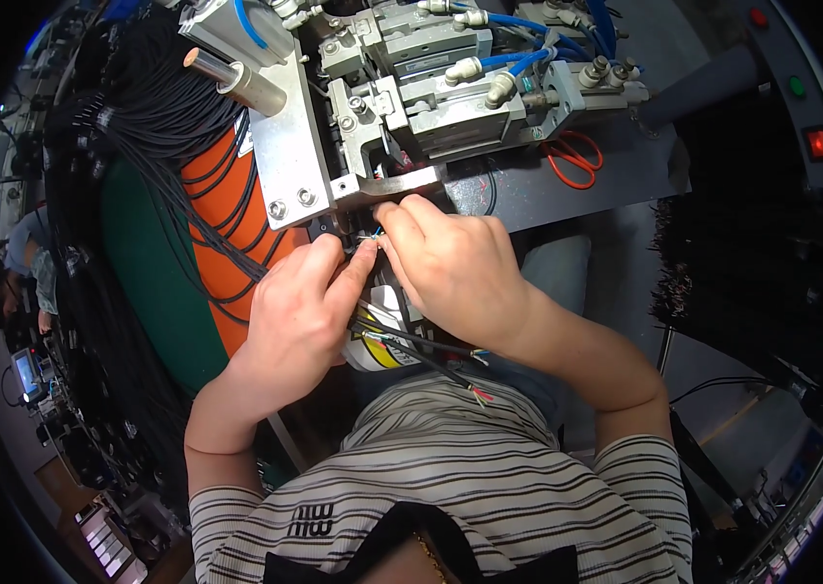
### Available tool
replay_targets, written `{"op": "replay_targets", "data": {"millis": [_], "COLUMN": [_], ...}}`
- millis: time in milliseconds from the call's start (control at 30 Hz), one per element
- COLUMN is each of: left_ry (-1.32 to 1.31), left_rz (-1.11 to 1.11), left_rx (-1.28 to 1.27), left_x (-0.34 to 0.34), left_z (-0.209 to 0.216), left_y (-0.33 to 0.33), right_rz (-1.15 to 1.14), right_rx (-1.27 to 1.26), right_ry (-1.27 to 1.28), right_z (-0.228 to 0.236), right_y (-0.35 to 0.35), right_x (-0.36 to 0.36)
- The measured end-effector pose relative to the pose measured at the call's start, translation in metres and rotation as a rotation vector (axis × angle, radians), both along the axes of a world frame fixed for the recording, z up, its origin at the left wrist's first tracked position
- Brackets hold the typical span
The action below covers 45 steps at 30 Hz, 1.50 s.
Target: Feeding wires into an industrial machine and organizing large bundles of wire harnesses.
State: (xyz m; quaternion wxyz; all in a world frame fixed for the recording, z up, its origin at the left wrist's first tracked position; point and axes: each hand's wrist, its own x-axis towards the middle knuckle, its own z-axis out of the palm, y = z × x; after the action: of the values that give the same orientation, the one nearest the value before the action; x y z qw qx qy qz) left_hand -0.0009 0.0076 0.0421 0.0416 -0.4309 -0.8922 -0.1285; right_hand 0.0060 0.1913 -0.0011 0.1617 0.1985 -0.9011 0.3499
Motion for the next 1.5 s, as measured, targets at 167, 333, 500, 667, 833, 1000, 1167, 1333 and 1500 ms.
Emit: {"op": "replay_targets", "data": {"millis": [167,333,500,667,833,1000,1167,1333,1500], "left_ry": [-0.021,-0.089,-0.196,-0.066,-0.161,-0.296,-0.334,-0.326,-0.538], "left_rz": [0.004,0.046,0.140,0.232,0.386,0.092,0.149,0.227,0.242], "left_rx": [-0.012,0.059,0.279,0.279,0.240,0.365,0.460,0.545,0.671], "left_x": [-0.001,-0.005,-0.002,-0.002,-0.002,0.002,0.006,0.006,0.005], "left_z": [0.003,0.001,-0.012,-0.019,-0.010,0.002,-0.001,-0.009,-0.019], "left_y": [0.000,-0.006,-0.037,-0.049,-0.056,-0.034,-0.021,-0.019,-0.016], "right_rz": [0.083,0.157,0.073,0.105,0.250,0.202,0.197,0.111,0.178], "right_rx": [0.093,-0.378,-0.455,-0.694,-1.099,-0.596,-0.716,-1.277,-1.143], "right_ry": [-0.074,-0.550,-0.612,-0.776,-0.994,-0.430,-0.688,-0.815,-0.852], "right_z": [0.003,-0.009,-0.009,-0.003,0.011,0.003,0.018,0.016,0.003], "right_y": [0.004,0.012,0.009,0.011,0.022,0.002,-0.002,-0.006,0.003], "right_x": [-0.006,-0.016,-0.007,-0.002,0.013,0.018,0.021,0.021,0.017]}}
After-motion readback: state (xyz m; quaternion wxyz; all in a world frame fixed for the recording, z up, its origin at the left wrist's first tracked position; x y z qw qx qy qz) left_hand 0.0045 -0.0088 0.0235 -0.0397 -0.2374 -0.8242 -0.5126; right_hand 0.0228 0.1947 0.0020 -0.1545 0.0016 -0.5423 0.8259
